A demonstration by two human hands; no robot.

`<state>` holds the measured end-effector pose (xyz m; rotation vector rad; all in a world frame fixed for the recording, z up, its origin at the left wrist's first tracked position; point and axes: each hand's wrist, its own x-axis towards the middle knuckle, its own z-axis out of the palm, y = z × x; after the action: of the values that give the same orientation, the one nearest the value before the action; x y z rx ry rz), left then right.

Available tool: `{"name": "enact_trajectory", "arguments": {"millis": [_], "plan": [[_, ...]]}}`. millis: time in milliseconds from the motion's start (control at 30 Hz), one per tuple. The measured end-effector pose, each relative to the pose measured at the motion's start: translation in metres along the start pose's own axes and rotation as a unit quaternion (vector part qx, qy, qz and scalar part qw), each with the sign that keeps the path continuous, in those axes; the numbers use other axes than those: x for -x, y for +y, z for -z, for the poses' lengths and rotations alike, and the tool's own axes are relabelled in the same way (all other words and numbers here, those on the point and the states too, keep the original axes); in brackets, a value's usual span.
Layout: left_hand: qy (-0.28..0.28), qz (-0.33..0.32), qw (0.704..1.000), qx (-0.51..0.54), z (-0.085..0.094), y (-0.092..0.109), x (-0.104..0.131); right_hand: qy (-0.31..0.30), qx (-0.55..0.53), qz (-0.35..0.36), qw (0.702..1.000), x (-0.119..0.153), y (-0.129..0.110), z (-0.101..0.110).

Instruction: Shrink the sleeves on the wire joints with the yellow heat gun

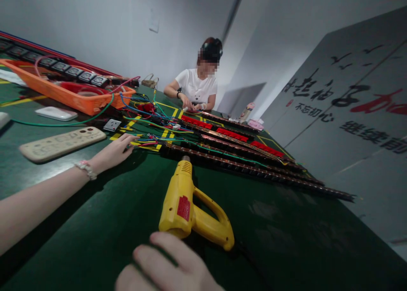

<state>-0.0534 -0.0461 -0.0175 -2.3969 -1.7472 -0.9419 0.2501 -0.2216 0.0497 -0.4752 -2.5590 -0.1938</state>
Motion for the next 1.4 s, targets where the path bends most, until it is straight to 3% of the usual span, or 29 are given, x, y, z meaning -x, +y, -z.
{"name": "enact_trajectory", "arguments": {"millis": [33, 133, 333, 633, 800, 933, 1133, 1233, 1400], "plan": [[0.002, -0.006, 1.0, 0.0, 0.0, 0.0, -0.001, 0.036, -0.014, 0.012, 0.999, 0.001, 0.005, -0.001], [0.003, -0.006, 1.0, -0.007, -0.001, 0.001, -0.002, 0.085, -0.01, -0.124, 0.989, 0.013, 0.025, -0.004], [-0.004, -0.015, 1.0, 0.015, -0.007, 0.002, -0.007, -0.006, -0.009, -0.286, 0.958, 0.029, 0.048, -0.017], [0.009, 0.005, 0.998, 0.066, -0.01, 0.005, -0.013, -0.04, 0.019, -0.381, 0.924, 0.026, 0.053, -0.027], [0.005, -0.008, 0.996, 0.084, -0.008, 0.007, -0.012, -0.096, -0.04, -0.343, 0.934, 0.02, 0.064, -0.021], [0.004, -0.017, 0.995, 0.096, -0.005, 0.012, -0.01, -0.131, -0.07, -0.341, 0.928, 0.016, 0.058, -0.018], [-0.014, -0.047, 0.992, 0.118, -0.001, 0.018, 0.001, -0.147, -0.102, -0.294, 0.939, 0.003, 0.037, -0.022], [-0.022, -0.056, 0.991, 0.122, -0.001, 0.018, 0.005, -0.155, -0.092, -0.246, 0.952, -0.003, 0.034, -0.029], [-0.01, -0.053, 0.995, 0.084, -0.004, 0.018, 0.006, -0.136, -0.058, -0.23, 0.962, -0.008, 0.034, -0.04]]}}
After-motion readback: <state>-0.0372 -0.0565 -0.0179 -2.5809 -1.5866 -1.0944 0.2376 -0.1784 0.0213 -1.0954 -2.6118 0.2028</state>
